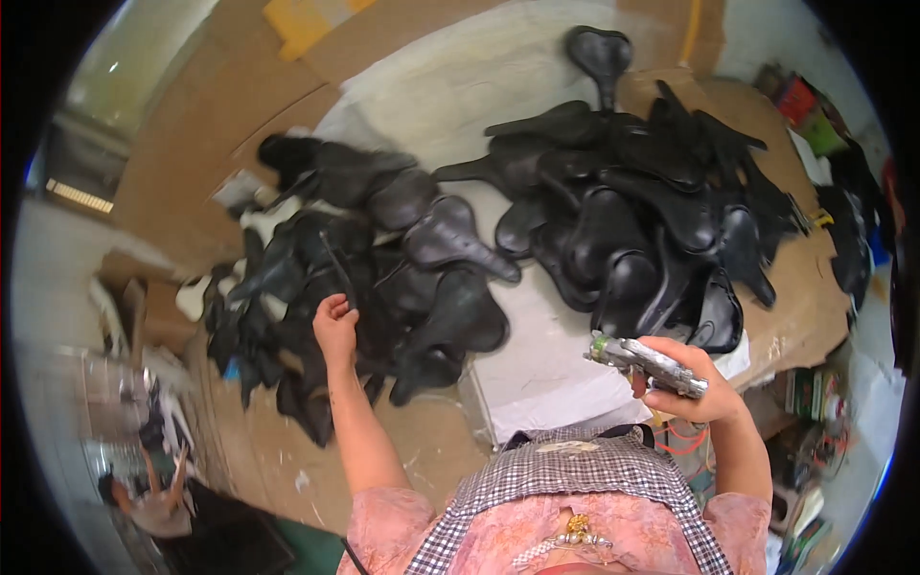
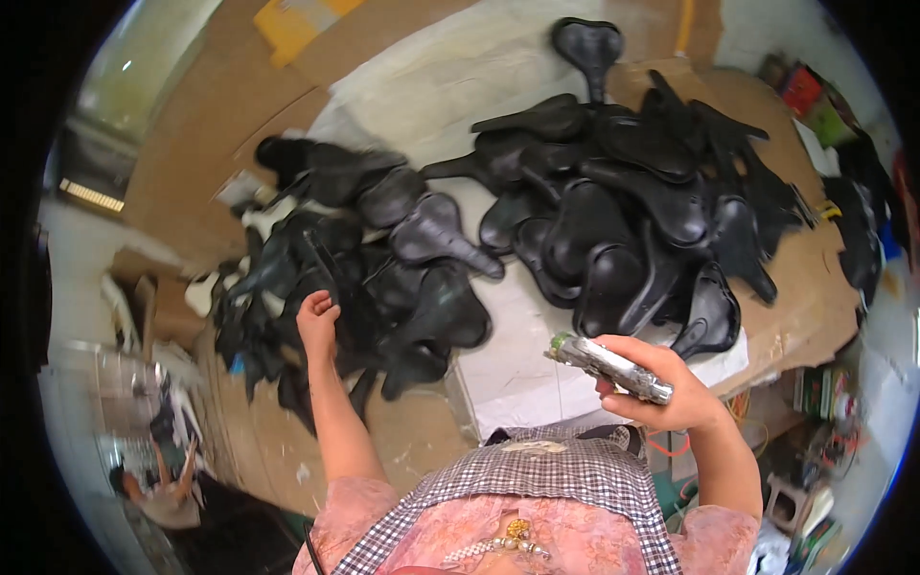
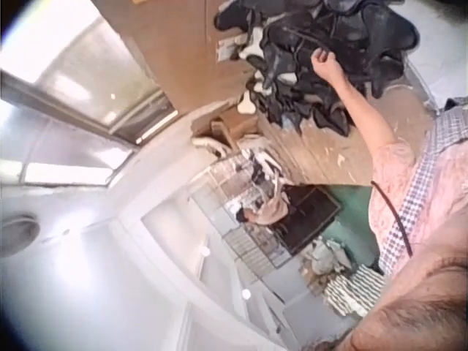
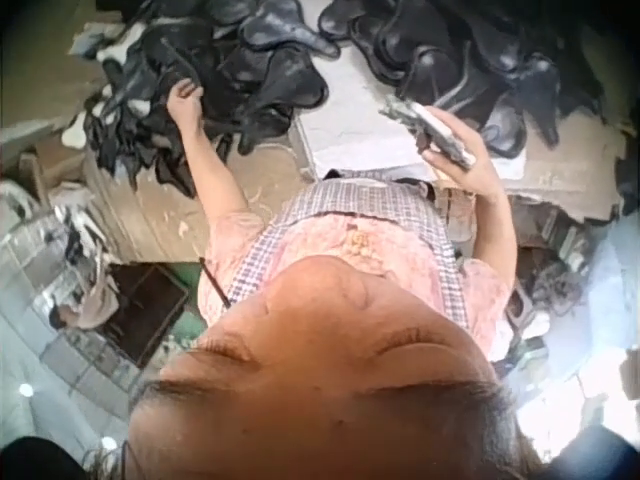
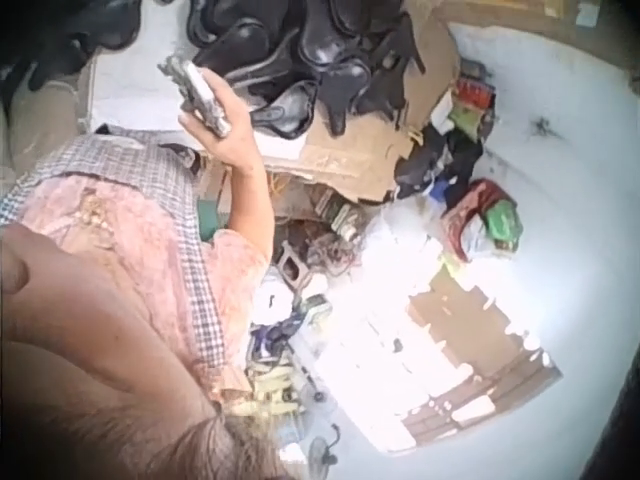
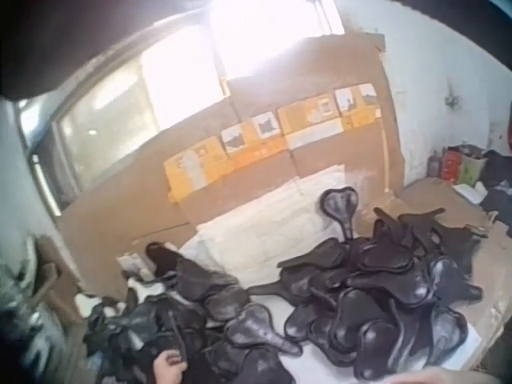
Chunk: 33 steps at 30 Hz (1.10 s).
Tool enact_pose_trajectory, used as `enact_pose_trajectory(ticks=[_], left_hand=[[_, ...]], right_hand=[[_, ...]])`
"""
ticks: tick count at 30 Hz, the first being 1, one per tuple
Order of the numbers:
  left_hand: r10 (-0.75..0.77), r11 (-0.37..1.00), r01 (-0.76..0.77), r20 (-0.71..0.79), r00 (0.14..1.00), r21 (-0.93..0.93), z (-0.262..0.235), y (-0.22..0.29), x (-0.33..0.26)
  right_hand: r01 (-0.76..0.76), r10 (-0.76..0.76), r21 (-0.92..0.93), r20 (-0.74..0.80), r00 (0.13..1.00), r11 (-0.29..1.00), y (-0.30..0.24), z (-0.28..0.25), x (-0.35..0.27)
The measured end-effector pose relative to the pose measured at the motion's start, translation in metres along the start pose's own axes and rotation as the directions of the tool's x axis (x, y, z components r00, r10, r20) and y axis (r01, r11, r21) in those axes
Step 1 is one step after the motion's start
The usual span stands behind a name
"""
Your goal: Organizing, stacking, and cleaning black bicycle seat components on a factory workbench.
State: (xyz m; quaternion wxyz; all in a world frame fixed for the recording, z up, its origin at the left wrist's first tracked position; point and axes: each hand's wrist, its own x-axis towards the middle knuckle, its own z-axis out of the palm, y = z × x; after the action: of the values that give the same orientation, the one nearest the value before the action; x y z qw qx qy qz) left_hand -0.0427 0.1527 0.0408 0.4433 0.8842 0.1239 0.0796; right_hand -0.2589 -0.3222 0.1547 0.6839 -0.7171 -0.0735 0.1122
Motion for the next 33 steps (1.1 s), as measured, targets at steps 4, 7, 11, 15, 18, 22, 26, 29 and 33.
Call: enact_pose_trajectory(ticks=[4,7,11,15,18,22,26,29,33], left_hand=[[-0.117,0.833,0.151,0.098,0.988,-0.532,-0.02,0.008,-0.066],[-0.121,0.794,0.193,0.16,0.98,-0.577,-0.021,0.011,-0.1],[-0.099,0.751,0.241,0.255,0.962,-0.614,-0.011,0.017,-0.122],[0.021,0.857,-0.176,-0.308,0.951,-0.485,-0.041,-0.01,-0.101],[0.115,0.991,-0.132,-0.702,0.703,0.03,-0.036,0.021,-0.113],[0.361,0.92,-0.374,-0.118,0.925,-0.117,0.149,0.144,-0.181],[0.742,0.665,-0.697,0.346,0.575,-0.267,0.312,0.235,-0.314],[0.685,0.309,-0.951,0.699,0.205,-0.024,0.369,0.269,-0.382],[0.615,0.231,-0.966,0.752,0.238,0.117,0.414,0.251,-0.406]], right_hand=[[0.144,-0.143,-0.01,0.087,0.986,0.989,0.003,-0.001,-0.004],[0.196,-0.205,0.204,0.022,0.979,0.959,-0.015,-0.001,-0.021],[0.264,-0.265,0.158,-0.013,0.964,0.952,-0.024,-0.017,-0.057],[0.189,-0.188,-0.017,0.053,0.981,0.982,-0.021,-0.05,-0.106],[0.156,-0.165,-0.085,-0.109,0.98,0.984,-0.015,-0.072,-0.148],[0.015,-0.048,-0.098,-0.34,0.939,0.995,-0.011,-0.105,-0.219],[-0.019,0.037,0.042,-0.499,0.866,0.999,-0.006,-0.119,-0.275],[-0.008,0.054,0.088,-0.533,0.844,0.996,0.002,-0.124,-0.307],[0.017,0.082,0.168,-0.564,0.822,0.986,0.012,-0.137,-0.333]])
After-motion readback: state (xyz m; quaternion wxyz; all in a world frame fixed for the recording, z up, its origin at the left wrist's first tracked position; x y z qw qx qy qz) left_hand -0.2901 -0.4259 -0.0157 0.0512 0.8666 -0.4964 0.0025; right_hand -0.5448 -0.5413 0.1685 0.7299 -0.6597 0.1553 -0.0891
